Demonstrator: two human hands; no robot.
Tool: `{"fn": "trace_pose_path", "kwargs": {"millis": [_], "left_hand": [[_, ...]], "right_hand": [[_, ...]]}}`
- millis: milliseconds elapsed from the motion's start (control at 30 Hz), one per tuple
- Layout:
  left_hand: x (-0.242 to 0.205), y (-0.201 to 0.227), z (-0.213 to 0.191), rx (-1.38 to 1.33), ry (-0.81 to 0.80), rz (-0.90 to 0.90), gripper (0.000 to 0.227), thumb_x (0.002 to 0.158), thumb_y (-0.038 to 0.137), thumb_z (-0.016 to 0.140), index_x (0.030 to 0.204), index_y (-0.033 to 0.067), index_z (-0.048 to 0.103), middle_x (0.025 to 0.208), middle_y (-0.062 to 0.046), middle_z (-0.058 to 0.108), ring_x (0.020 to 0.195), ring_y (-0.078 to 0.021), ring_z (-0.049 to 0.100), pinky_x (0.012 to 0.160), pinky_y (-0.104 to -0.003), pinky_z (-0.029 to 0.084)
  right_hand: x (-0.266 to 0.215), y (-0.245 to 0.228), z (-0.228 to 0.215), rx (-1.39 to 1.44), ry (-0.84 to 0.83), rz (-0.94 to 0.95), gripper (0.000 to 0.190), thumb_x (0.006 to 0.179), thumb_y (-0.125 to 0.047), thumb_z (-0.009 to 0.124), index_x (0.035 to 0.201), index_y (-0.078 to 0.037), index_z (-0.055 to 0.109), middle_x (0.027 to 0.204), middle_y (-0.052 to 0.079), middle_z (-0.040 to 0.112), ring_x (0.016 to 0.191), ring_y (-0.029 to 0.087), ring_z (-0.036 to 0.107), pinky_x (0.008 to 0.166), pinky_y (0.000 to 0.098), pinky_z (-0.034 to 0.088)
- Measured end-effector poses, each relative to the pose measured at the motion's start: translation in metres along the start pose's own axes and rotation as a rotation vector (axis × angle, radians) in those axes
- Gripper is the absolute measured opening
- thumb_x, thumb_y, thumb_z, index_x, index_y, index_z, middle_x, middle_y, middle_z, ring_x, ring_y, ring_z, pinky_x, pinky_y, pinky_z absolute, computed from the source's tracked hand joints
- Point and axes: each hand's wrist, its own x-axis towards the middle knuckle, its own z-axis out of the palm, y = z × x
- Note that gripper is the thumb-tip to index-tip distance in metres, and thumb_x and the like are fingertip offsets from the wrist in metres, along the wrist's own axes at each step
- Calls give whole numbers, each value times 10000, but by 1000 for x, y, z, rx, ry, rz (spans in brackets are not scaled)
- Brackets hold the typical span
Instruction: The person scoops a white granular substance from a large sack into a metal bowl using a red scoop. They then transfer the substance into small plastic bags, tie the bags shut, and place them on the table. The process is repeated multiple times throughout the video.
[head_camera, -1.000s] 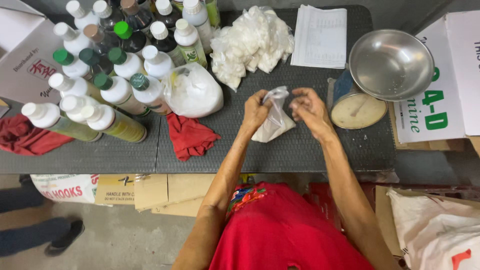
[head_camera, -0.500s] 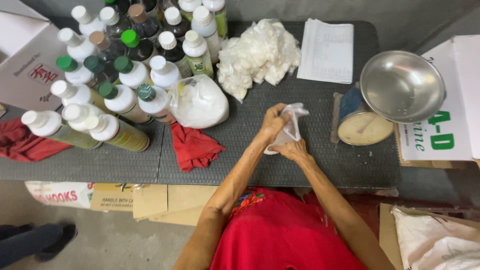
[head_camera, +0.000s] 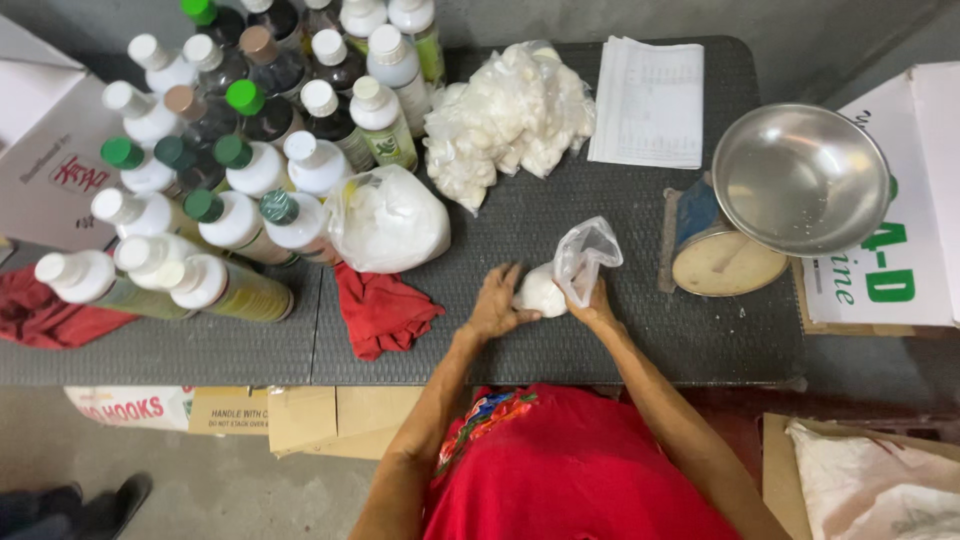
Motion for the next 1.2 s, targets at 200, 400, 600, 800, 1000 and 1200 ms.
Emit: {"fn": "trace_pose_path", "kwargs": {"millis": [200,400,600,800,1000,1200], "left_hand": [[1,3,86,137,135,118,874,864,400,766,1526,-35,398,1554,-324,380,1442,-509,308,1153,-598,237],[-6,28,79,-65,151,-39,736,790,370,762,1436,95,538,1424,-180,576,1354,-390,517,1151,-520,392],[10,42,44,-45,135,93,807,693,426,854,1358,80,554,1341,-191,595,1248,-398,559,1056,-512,431],[27,18,70,-16,107,-24,798,702,428,850,1358,76,565,1305,-203,625,1216,-405,585,1034,-505,454],[40,9,87,-79,28,-113,788,710,431,847,1358,71,577,1270,-215,655,1183,-411,611,1012,-498,477],[43,12,65,-98,-36,-60,779,719,433,843,1358,67,589,1234,-226,684,1150,-417,637,989,-492,500]], "right_hand": [[-3,-23,-3,-166,-103,85,586,886,-295,689,1364,-9,507,1104,221,702,998,378,720,835,450,589],[-1,-52,-1,-114,-41,87,407,867,-283,679,1203,-54,664,1043,181,743,967,368,747,813,452,599],[-3,-71,4,-239,-98,69,348,850,-300,750,1072,-35,709,941,214,741,889,395,742,768,464,593],[-12,-76,16,-211,-68,-200,442,880,-175,676,1277,7,613,1033,246,723,958,385,740,816,443,603],[4,-75,1,-124,-213,211,424,878,-357,769,1153,-51,666,990,151,731,869,259,745,740,381,652],[31,-76,-45,160,8,378,305,929,-268,728,1125,-34,725,1029,129,759,922,220,728,763,355,601]]}}
